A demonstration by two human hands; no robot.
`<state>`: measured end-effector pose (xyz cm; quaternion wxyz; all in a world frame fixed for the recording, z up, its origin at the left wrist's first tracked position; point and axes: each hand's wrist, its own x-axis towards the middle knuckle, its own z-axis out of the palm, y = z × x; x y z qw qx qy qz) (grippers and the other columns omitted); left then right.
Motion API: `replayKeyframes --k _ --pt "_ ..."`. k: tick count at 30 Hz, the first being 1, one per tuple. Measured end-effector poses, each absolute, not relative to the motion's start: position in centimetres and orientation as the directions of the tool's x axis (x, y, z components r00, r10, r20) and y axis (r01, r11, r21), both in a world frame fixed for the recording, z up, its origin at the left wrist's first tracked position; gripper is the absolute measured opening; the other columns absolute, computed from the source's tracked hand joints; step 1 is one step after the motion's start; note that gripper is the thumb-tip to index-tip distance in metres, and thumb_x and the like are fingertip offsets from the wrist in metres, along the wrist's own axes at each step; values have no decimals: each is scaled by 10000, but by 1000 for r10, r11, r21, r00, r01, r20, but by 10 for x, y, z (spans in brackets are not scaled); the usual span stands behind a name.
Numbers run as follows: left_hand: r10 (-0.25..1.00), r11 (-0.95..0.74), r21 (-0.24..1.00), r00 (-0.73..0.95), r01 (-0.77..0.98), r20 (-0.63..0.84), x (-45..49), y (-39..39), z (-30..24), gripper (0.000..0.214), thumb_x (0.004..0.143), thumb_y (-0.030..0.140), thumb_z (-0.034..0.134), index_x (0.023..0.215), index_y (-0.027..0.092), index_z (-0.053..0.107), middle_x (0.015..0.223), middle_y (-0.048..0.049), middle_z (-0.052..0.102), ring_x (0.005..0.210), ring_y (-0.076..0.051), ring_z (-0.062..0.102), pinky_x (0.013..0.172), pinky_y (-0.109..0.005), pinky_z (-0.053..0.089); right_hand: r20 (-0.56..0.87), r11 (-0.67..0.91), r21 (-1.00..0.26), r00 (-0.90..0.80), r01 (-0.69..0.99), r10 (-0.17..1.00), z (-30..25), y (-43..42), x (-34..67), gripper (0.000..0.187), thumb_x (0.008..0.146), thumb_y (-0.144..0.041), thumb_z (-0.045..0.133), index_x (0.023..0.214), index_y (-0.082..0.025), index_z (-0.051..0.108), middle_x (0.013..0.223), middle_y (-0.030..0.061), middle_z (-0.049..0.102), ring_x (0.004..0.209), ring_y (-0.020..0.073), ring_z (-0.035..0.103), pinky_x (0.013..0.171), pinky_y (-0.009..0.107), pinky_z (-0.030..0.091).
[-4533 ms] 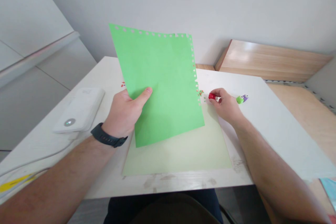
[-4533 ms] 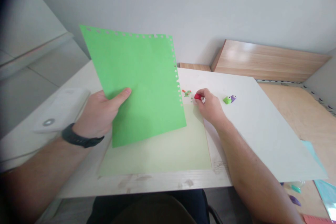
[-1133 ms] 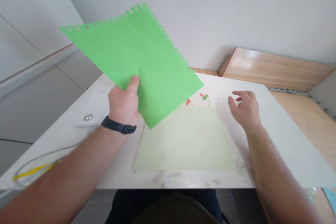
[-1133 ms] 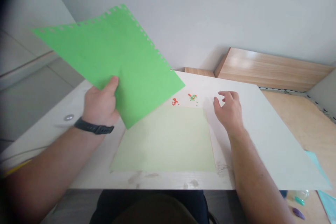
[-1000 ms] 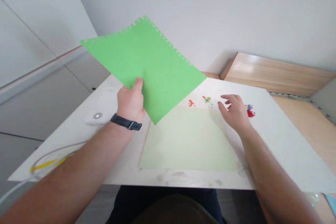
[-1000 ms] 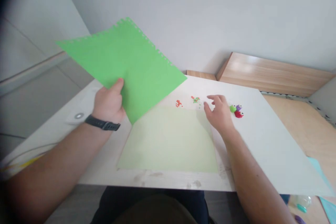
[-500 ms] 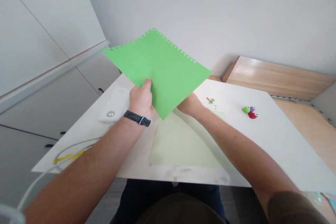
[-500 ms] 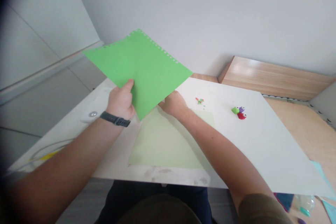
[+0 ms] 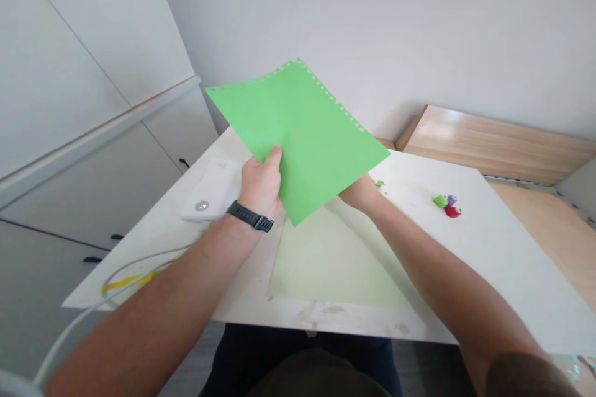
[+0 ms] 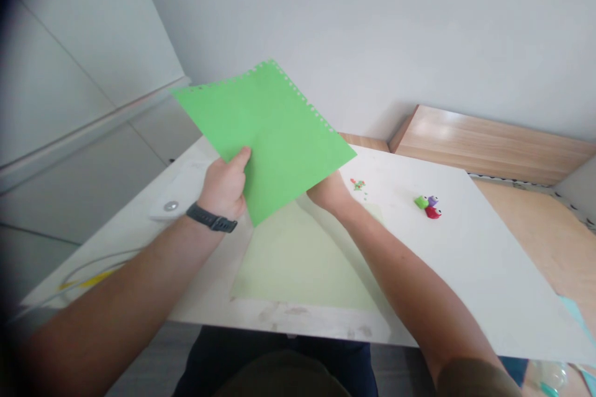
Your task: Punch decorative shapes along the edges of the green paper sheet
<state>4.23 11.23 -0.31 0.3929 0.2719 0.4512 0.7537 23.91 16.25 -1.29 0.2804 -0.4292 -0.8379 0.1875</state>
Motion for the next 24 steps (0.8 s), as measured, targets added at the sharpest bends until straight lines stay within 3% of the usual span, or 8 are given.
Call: replayKeyframes --k 2,3,5,8,13,19,24 --pt "847 -278 896 -528 -346 59 43 112 -6 268 855 265 788 1106 172 788 1361 -131 747 1295 -283 699 1164 -466 526 313 524 -611 -426 594 849 -7 149 270 187 987 -294 619 1142 -246 713 1197 105 768 1185 312 682 993 497 557" --pt "853 -276 896 -518 -347 62 44 112 -6 274 857 267 787 1116 175 789 1361 -129 747 1292 -284 701 1162 -468 529 305 497 -645 -402 580 864 -6 141 285 186 1012 -330 594 1154 -249 682 1141 93 769 1071 279 710 883 448 583" --pt "863 -270 899 -501 -345 67 45 111 -7 286 858 266 787 1132 183 789 1366 -119 746 1293 -283 700 1164 -468 529 229 368 -838 -351 404 908 -4 126 314 230 997 -387 655 1182 -257 614 1068 59 754 945 231 709 718 350 549" --pt "878 -234 915 -476 -328 54 48 108 -7 293 859 271 794 1143 200 793 1355 -99 755 1263 -290 716 1159 -490 534 170 245 -943 -310 223 936 -4 110 345 265 954 -391 737 1126 -250 592 1036 41 720 916 201 685 669 306 492" --pt "922 -117 947 -387 -300 -8 55 98 -3 254 867 297 793 1099 196 809 1242 -102 799 1123 -312 771 1091 -545 578 113 129 -990 -228 57 967 -14 100 365 328 895 -389 795 1137 -270 609 967 9 672 855 178 643 691 310 477" --pt "930 -67 977 -368 -200 -11 61 94 -2 231 861 325 815 1066 219 804 1160 -104 818 1144 -311 765 1096 -522 576 27 -1 -990 -201 -138 979 -20 93 369 363 879 -415 800 1161 -334 587 1002 -12 640 775 153 563 668 299 470" --pt "939 -40 989 -343 -140 -11 60 97 -9 238 864 351 817 1069 230 809 1125 -94 823 1119 -301 772 1100 -516 570 -18 -64 -972 -200 -228 980 -19 93 375 306 862 -305 803 1119 -293 637 942 -8 604 783 144 543 653 274 437"
